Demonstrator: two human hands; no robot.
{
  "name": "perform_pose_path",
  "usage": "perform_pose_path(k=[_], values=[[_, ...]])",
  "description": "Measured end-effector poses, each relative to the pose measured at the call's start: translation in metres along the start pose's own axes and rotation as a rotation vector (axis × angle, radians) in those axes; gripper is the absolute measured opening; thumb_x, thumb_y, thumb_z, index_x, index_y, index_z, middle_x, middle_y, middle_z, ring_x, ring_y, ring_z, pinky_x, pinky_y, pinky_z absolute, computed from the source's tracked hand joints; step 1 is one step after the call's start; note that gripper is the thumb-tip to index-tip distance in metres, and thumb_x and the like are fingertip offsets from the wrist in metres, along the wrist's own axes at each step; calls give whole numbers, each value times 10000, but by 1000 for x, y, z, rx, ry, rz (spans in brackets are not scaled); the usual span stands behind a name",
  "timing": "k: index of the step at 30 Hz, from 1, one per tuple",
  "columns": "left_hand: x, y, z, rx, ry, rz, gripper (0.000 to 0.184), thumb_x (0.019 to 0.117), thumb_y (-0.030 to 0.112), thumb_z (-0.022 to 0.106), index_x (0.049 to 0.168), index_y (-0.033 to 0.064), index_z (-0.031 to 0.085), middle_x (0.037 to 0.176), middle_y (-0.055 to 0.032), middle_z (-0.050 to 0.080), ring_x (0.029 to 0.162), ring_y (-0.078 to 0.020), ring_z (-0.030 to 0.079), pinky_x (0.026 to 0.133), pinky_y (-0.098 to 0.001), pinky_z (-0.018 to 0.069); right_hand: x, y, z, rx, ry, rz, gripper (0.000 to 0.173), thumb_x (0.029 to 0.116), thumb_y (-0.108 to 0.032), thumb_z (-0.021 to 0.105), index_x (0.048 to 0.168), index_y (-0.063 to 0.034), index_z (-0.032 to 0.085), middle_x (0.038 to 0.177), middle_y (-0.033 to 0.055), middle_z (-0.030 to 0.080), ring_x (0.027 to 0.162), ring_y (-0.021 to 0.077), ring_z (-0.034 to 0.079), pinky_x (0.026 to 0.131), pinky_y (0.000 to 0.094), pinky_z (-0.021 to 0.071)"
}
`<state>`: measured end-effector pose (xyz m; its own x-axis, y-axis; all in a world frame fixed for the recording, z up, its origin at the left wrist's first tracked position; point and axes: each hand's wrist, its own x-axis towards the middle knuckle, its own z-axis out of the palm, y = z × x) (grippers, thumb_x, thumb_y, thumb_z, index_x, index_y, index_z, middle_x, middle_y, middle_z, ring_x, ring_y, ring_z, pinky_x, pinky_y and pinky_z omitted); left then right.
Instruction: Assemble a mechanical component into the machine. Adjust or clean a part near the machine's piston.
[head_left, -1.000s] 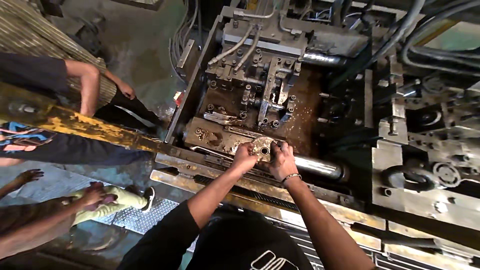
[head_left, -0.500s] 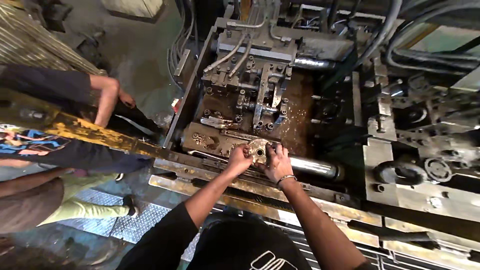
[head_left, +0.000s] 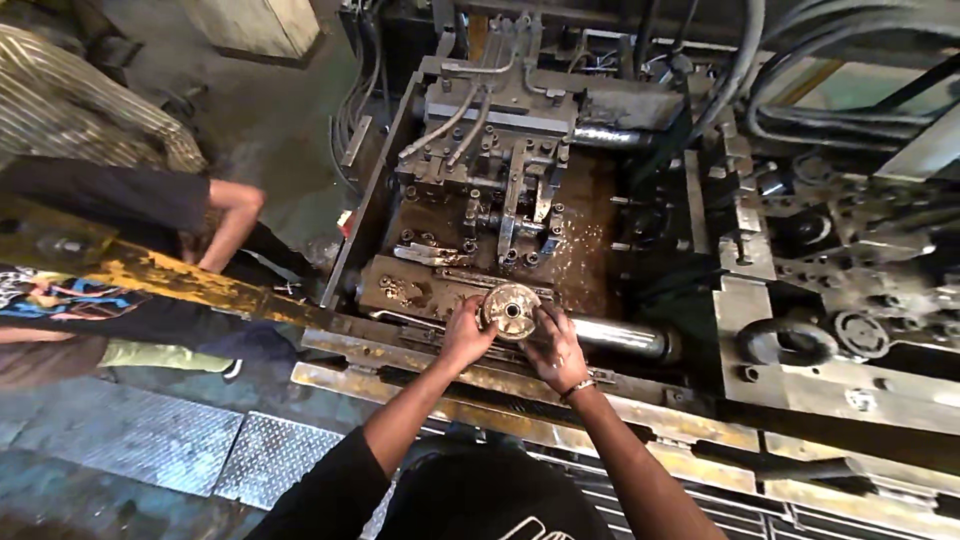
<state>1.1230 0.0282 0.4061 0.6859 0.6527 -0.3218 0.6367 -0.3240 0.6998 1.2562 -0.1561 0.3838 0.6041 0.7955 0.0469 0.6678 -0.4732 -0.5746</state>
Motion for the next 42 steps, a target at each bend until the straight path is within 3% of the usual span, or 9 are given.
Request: perform_pose_path(k=[3, 6, 10, 14, 22, 29, 31, 35, 42], values=[[-1, 1, 4, -19, -41, -45, 664, 917, 435, 728, 1471, 135, 520, 1368, -141, 610, 1202, -293, 637, 1004, -539, 548, -2, -5, -1, 117, -9, 142, 759, 830, -342, 826, 1484, -112, 517, 1552, 123, 460, 1410, 272, 479, 1138, 474, 459], [-1, 4, 6, -34, -78, -71, 594, 959, 397, 684, 1456, 104, 544, 1361, -146, 642, 1234, -291, 641, 1051, -554, 522, 7, -11, -2, 224, -26, 362, 707, 902, -369, 762, 1506, -119, 493, 1459, 170, 533, 1231, 308, 613, 1027, 522, 525], [3, 7, 6, -1, -76, -81, 540, 961, 360, 690, 1418, 94, 582, 1313, -151, 665, 1187, -302, 660, 1037, -560, 524, 16, -18, 3, 354, -45, 550, 616, 934, -373, 742, 1466, -136, 540, 1429, 135, 589, 1207, 286, 641, 1044, 530, 515], [5, 16, 1, 26, -96, -100, 482, 950, 332, 706, 1365, 103, 620, 1241, -139, 696, 1123, -307, 683, 984, -580, 544, 19, -26, 2, 347, -39, 623, 562, 920, -331, 762, 1412, -133, 576, 1263, 152, 681, 1090, 310, 686, 972, 573, 539], [28, 20, -10, 105, -199, -40, 478, 929, 263, 708, 1391, 167, 628, 1294, -111, 689, 1183, -298, 667, 1011, -589, 532, 9, -44, 8, 372, 14, 754, 655, 884, -335, 801, 1423, -94, 517, 1166, 155, 709, 1037, 316, 700, 940, 565, 552], [58, 24, -19, 177, -287, 65, 540, 963, 237, 678, 1487, 198, 555, 1351, -112, 670, 1251, -307, 638, 1063, -594, 500, -2, -48, 13, 520, -11, 842, 449, 898, -274, 791, 1244, -52, 611, 1023, 118, 741, 932, 256, 726, 886, 509, 580], [60, 19, -19, 140, -275, 80, 531, 976, 266, 654, 1493, 205, 549, 1373, -98, 658, 1272, -284, 626, 1081, -581, 489, -2, -44, 16, 588, -6, 855, 404, 928, -337, 759, 1186, -51, 639, 959, 111, 749, 839, 244, 745, 818, 489, 621], [60, 11, -10, 16, -245, 71, 587, 983, 462, 649, 1505, 218, 537, 1455, -73, 605, 1343, -249, 577, 1133, -563, 456, 10, -30, 3, 577, -53, 883, 526, 958, -574, 640, 1140, -84, 697, 966, 133, 752, 819, 274, 752, 792, 514, 627], [69, 17, -11, 46, -171, -52, 364, 935, 395, 735, 1189, 135, 740, 1126, -117, 741, 1080, -293, 701, 971, -583, 547, 40, -10, -7, 400, -133, 850, 436, 950, -531, 667, 1025, -103, 712, 909, 140, 738, 767, 298, 737, 727, 540, 621]])
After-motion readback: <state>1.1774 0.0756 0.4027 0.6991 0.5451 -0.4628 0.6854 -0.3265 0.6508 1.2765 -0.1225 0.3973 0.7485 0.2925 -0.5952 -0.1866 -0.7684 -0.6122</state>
